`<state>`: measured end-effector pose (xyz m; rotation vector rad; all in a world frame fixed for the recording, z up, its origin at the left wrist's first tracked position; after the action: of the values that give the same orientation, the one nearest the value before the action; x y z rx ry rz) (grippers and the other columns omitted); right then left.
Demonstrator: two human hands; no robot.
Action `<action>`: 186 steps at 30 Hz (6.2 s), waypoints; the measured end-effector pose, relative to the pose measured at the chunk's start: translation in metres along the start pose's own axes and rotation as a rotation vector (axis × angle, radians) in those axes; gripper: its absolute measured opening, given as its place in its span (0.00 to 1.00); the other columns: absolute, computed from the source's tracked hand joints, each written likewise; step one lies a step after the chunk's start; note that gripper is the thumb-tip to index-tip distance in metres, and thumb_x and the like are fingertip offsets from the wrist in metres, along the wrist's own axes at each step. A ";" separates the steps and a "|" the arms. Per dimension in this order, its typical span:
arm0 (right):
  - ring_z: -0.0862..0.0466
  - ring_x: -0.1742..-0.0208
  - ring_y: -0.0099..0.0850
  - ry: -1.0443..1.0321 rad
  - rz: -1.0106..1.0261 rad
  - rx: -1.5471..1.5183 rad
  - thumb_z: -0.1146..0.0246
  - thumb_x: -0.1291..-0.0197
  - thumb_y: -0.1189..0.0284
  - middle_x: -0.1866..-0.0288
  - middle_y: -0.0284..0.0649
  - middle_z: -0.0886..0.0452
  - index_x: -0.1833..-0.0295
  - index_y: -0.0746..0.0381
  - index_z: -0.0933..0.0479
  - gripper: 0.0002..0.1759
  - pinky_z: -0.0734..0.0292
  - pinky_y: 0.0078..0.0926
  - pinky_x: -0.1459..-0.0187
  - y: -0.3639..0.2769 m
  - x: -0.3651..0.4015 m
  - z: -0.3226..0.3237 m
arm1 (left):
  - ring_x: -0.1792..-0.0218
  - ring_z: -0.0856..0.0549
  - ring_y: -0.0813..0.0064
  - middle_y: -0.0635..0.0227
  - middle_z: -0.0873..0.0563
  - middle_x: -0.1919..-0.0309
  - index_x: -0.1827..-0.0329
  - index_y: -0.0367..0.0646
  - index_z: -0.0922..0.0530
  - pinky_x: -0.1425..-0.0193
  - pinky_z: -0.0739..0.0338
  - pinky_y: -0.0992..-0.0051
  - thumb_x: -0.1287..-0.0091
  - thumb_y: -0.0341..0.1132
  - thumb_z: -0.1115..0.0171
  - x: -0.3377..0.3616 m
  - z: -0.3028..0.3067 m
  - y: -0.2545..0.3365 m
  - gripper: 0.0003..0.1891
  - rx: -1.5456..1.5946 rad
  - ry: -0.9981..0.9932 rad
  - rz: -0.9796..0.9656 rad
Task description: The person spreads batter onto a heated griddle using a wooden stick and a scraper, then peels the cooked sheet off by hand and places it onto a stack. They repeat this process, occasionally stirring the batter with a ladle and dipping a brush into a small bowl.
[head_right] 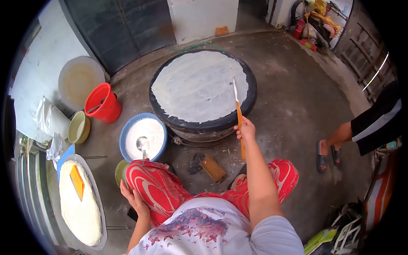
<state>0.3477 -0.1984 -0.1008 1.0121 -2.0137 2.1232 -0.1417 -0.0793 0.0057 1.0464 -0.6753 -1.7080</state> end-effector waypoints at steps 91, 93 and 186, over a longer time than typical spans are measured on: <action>0.25 0.78 0.25 0.009 0.094 0.335 0.58 0.33 0.69 0.68 0.41 0.21 0.35 0.52 0.39 0.21 0.29 0.22 0.78 0.012 0.003 -0.012 | 0.35 0.41 0.57 0.51 0.41 0.37 0.34 0.35 0.45 0.32 0.51 0.65 0.32 0.44 0.58 -0.001 -0.001 -0.002 0.28 -0.002 0.035 -0.057; 0.22 0.73 0.32 0.141 0.402 0.616 0.55 0.35 0.68 0.65 0.43 0.20 0.36 0.52 0.37 0.21 0.27 0.28 0.72 0.015 -0.035 -0.008 | 0.35 0.41 0.57 0.51 0.41 0.37 0.34 0.35 0.45 0.32 0.51 0.65 0.32 0.44 0.58 0.000 0.000 -0.003 0.28 0.008 0.042 -0.043; 0.22 0.69 0.28 -0.431 0.124 0.266 0.48 0.49 0.88 0.50 0.40 0.33 0.31 0.63 0.50 0.38 0.24 0.20 0.74 -0.035 0.010 -0.119 | 0.34 0.44 0.52 0.48 0.40 0.37 0.35 0.33 0.43 0.32 0.53 0.60 0.35 0.44 0.56 -0.005 -0.006 0.011 0.30 0.005 0.046 -0.068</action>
<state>0.3061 -0.0896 -0.0584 1.5390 -2.0381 2.4618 -0.1309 -0.0780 0.0132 1.1204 -0.6214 -1.7363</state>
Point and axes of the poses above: each hand's wrist, its own x-axis away from the middle knuckle, its own z-axis out of the back of the hand, y = z × x, the point moved 8 cm from there along -x, towards the middle knuckle
